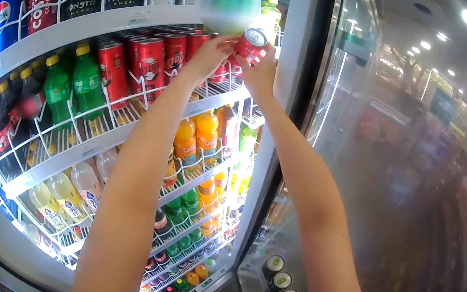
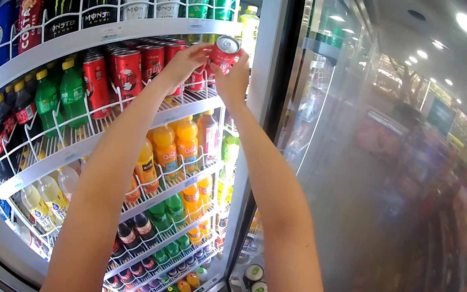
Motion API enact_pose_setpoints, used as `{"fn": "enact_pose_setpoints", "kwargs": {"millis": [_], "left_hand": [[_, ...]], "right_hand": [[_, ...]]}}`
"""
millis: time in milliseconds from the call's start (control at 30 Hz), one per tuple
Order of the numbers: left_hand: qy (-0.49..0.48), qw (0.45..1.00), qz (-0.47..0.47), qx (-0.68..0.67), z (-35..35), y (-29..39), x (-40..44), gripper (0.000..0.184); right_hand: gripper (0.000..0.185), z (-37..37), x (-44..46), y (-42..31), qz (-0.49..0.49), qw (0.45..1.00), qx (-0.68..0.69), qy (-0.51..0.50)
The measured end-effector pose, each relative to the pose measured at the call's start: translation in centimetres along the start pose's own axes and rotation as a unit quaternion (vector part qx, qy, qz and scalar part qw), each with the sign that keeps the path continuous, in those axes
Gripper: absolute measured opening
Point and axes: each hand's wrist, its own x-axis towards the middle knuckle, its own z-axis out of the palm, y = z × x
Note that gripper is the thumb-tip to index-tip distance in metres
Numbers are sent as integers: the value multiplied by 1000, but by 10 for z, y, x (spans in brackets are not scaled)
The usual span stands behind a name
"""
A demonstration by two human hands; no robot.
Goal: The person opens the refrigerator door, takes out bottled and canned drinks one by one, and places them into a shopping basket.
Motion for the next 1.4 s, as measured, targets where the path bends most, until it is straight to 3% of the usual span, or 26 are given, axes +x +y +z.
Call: {"fn": "enact_pose_setpoints", "kwargs": {"millis": [167,267,367,433,567,700,767,833,900,1033,1400], "left_hand": [[-18,1000,22,10,-4,1,-1,42],[-12,996,41,76,1,10,-11,48],[-17,997,42,55,10,11,-24,50],[4,992,40,116,25,29,-53,50],[-27,996,76,43,49,21,-91,68],[13,990,1,139,92,22,-153,83],[36,999,0,15,110,17,-184,82],[42,999,7,-3,122,16,-215,80],[56,990,-20,-131,135,26,-244,78],[50,969,-26,-241,153,34,-290,82],[93,963,-40,-249,176,75,-383,80]], "right_hand": [[72,-5,-11,-29,-65,997,-14,51],[70,-21,-14,-45,-35,995,65,72],[71,-45,-24,-74,3,997,67,40],[68,-59,-28,-88,-4,998,45,44],[68,-86,-41,-106,87,987,136,2],[69,-110,-81,-120,205,953,223,-21],[71,-123,-105,-134,218,966,136,-36],[69,-135,-128,-139,222,960,160,-59],[67,-145,-150,-147,217,942,234,-101],[71,-162,-188,-169,268,914,269,-144],[69,-194,-245,-236,308,888,279,-198]]}}
